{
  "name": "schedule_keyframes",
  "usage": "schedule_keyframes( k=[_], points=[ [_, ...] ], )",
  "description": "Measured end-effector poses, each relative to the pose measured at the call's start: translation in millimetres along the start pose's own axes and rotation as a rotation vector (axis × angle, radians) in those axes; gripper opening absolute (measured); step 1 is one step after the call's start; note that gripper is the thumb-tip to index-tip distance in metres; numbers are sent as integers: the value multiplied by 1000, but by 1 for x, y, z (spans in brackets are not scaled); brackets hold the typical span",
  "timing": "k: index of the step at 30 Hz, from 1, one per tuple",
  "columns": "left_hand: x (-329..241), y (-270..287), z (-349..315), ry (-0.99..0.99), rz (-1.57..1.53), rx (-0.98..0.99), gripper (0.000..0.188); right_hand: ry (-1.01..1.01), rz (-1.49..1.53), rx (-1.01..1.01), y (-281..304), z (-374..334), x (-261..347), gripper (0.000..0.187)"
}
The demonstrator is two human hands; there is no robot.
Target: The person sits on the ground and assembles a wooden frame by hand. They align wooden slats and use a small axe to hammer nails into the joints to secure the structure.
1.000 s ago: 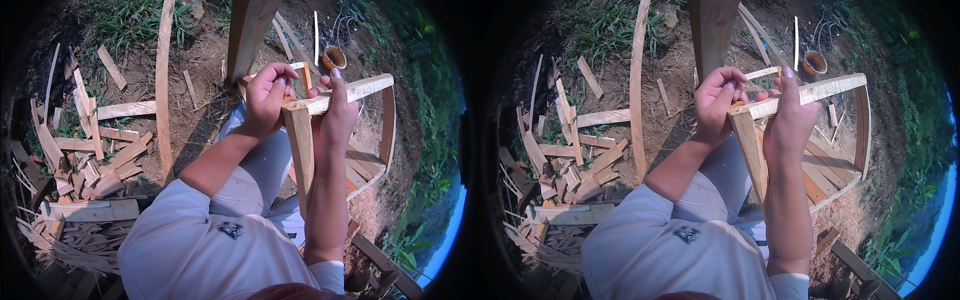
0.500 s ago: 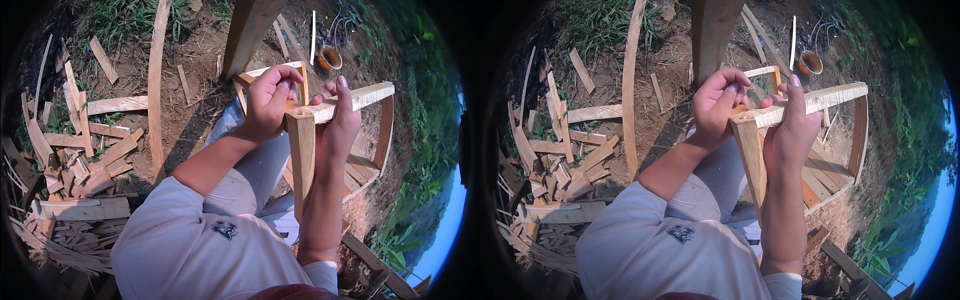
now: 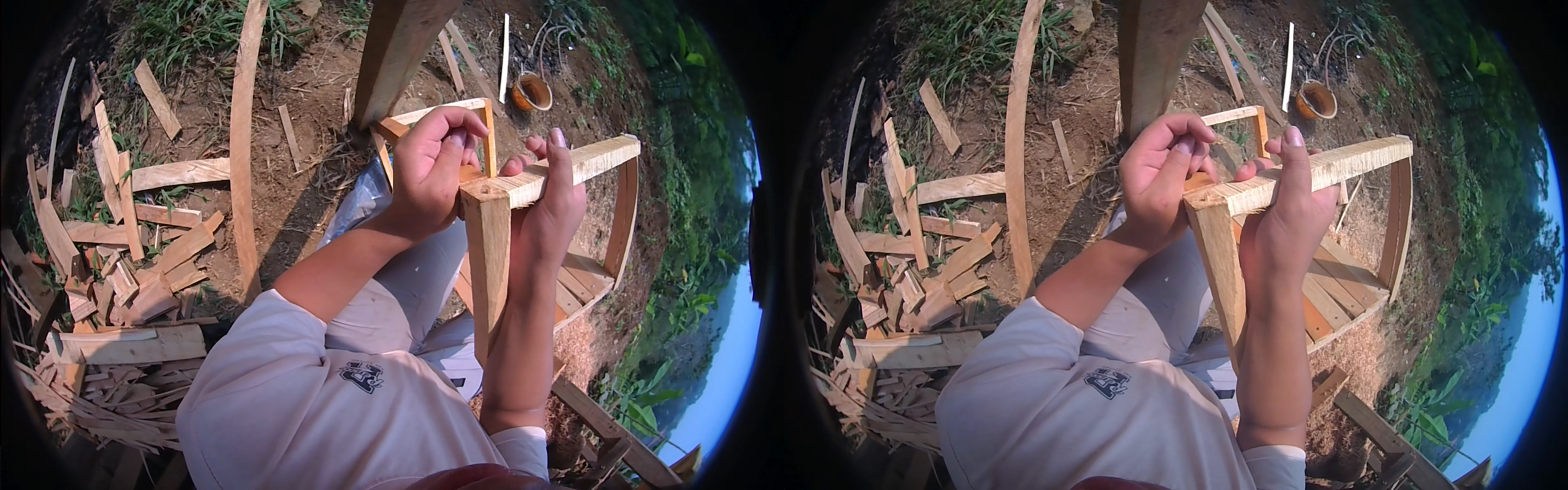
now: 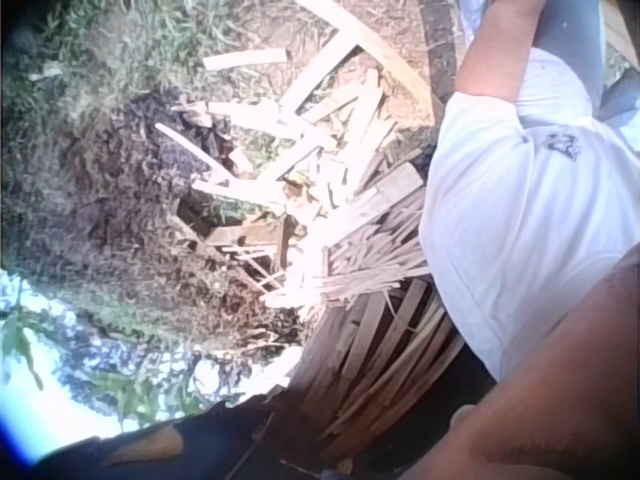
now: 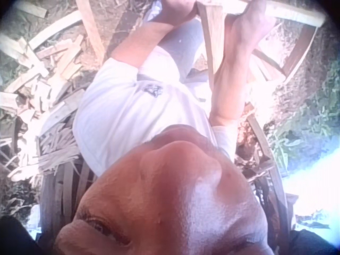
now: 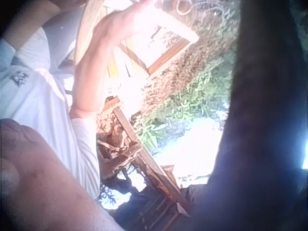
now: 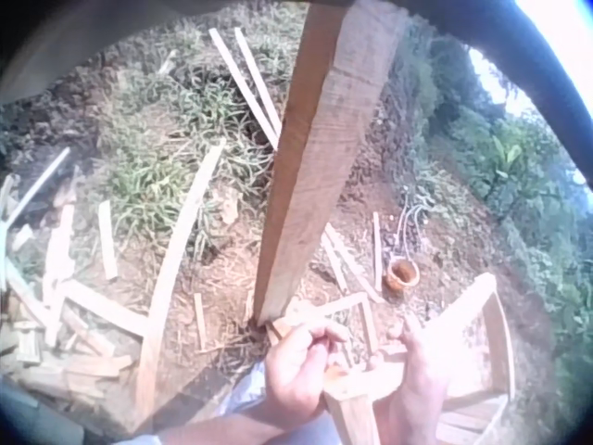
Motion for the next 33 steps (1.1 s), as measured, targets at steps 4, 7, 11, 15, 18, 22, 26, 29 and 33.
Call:
schedule_keyframes(
  k=[4,7,11,15,18,22,26,29,33],
  points=[
    [0,3,-2,6,37,35,19,10,-6,23,0,-1,-1,28],
    [0,2,-3,32,30,30,19,38,-14,21,3,0,-1,26],
    [-1,1,-4,16,-22,4,20,36,-9,53,4,2,-4,25],
    [-7,9,-3,-12,-21,13,22,45,-29,57,5,3,-3,26],
    [-22,22,-3,-14,114,-64,22,28,-29,35,4,2,-4,27],
    [-33,39,-23,37,221,-147,21,14,-32,32,2,1,-4,27],
    [-33,52,-45,9,200,-111,17,79,-41,51,-2,0,-1,28],
    [-41,48,-53,15,176,-93,16,67,-37,54,-1,0,-1,28],
    [-50,38,-54,-29,177,-46,18,60,-25,53,0,1,-2,28]
  ],
)
Point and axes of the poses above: each hand's wrist, its own z-axis towards the middle knuckle, its own y-axis out of the back of the hand, x = y × z, the point moved 5 cm from there along z, towards the middle knuckle, and after that the axes turned 9 degrees about x, right-handed, at the moved point
